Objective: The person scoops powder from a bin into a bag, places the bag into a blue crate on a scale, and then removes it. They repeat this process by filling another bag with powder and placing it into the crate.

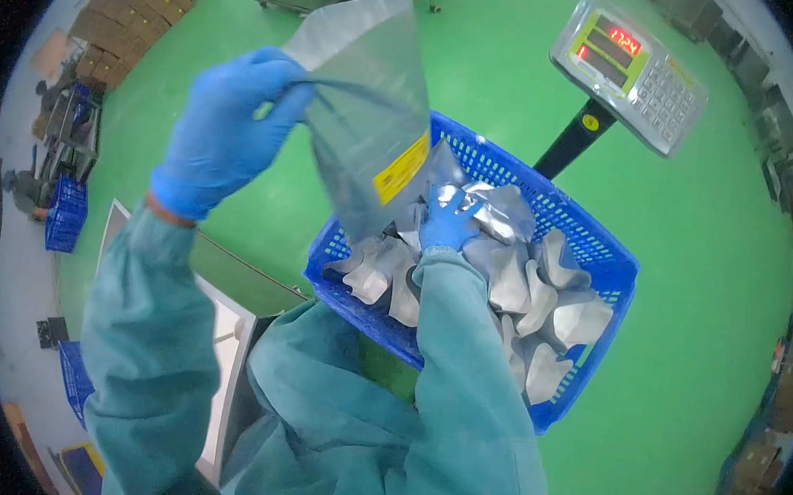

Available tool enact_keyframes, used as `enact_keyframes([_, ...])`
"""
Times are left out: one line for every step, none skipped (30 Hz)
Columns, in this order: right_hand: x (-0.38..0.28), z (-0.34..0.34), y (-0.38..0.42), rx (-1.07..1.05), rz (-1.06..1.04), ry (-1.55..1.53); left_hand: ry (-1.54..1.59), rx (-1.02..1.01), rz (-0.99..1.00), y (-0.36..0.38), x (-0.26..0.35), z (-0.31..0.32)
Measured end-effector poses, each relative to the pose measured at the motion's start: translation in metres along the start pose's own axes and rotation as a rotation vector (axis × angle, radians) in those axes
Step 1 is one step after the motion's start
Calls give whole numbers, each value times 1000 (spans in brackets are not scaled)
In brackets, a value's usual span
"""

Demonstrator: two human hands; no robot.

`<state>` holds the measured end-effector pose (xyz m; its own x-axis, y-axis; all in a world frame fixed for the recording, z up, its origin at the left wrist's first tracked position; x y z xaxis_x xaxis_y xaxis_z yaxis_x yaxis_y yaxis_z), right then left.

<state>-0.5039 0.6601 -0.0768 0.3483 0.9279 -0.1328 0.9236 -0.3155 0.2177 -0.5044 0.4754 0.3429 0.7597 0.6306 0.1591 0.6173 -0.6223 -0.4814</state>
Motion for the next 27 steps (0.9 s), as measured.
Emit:
enact_keyframes([0, 2, 0, -13, 13, -2, 12, -14, 4, -3, -6, 26])
enact_keyframes([0, 3, -4, -16, 10, 43, 15, -13, -27, -5, -15, 51])
enact_keyframes([0, 3, -5, -15, 3, 91, 16, -7, -59, -4, -23, 76])
enact_keyframes([1, 6, -7, 61, -17, 13, 16, -40, -121, -4, -33, 105])
enact_keyframes([4, 8, -7, 69, -6, 22, 14, -71, -178, -2, -41, 132])
enact_keyframes([5, 10, -10, 8, -3, 10, 15, -120, -225, 4, -47, 160])
enact_keyframes([4, 9, -12, -50, -6, -4, 10, -165, -275, 7, -54, 180])
enact_keyframes([3, -2, -7, -103, -70, -102, 7, -137, -280, 8, -56, 185])
enact_keyframes([6, -6, -10, -93, -80, -88, 60, -161, -343, 16, -58, 194])
enact_keyframes([10, -2, -14, -211, -108, -84, 114, -186, -403, 24, -57, 199])
enact_keyframes([11, -5, -16, -322, -132, -84, 112, -168, -403, 27, -55, 198])
enact_keyframes([12, -13, -17, -298, -136, -82, 112, -134, -389, 27, -53, 195])
enact_keyframes([10, -29, -9, -234, -145, -392, 107, -101, -382, 27, -55, 191])
enact_keyframes([7, -40, 0, -177, -165, -702, 93, -81, -388, 27, -57, 188])
enact_keyframes([3, -53, 7, -124, -182, -1014, 91, -118, -412, 26, -59, 190])
enact_keyframes([-9, -60, 16, -125, -195, -1012, 97, -162, -436, 26, -58, 191])
enact_keyframes([-25, -71, 26, 10, -219, -1008, 88, -153, -440, 25, -56, 188])
enact_keyframes([-35, -80, 31, 147, -241, -1005, 155, -172, -498, 25, -57, 186])
enact_keyframes([-41, -74, 24, 146, -248, -1011, 223, -197, -555, 28, -56, 183])
enact_keyframes([-45, -63, 10, 250, -231, -1015, 213, -197, -556, 34, -51, 175])
enact_keyframes([-47, -56, 1, 354, -216, -1018, 199, -96, -510, 40, -41, 160])
enact_keyframes([-49, -51, -1, 352, -229, -1029, 181, 6, -462, 48, -30, 142])
enact_keyframes([-48, -50, -3, 339, -212, -1003, 239, -20, -485, 60, -19, 123])
enact_keyframes([-46, -48, -5, 326, -191, -979, 297, -49, -507, 79, -6, 105])
enact_keyframes([-44, -51, -3, 328, -200, -1002, 353, -50, -521, 108, 4, 93])
enact_keyframes([-40, -52, -6, 208, -183, -971, 410, -48, -527, 139, 12, 80])
enact_keyframes([-35, -53, -7, 91, -162, -934, 517, -55, -631, 171, 21, 65])
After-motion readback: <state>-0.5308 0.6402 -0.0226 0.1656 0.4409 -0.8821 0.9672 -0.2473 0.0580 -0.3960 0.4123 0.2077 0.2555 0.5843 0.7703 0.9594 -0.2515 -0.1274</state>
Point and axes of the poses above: each hand's wrist, its own y-axis away from the middle knuckle, its own z-axis out of the palm, x = y × z, the point moved 5 cm from there along -y, towards the middle knuckle, and after that the axes turned 5 degrees about -x, right-handed, at the moved point
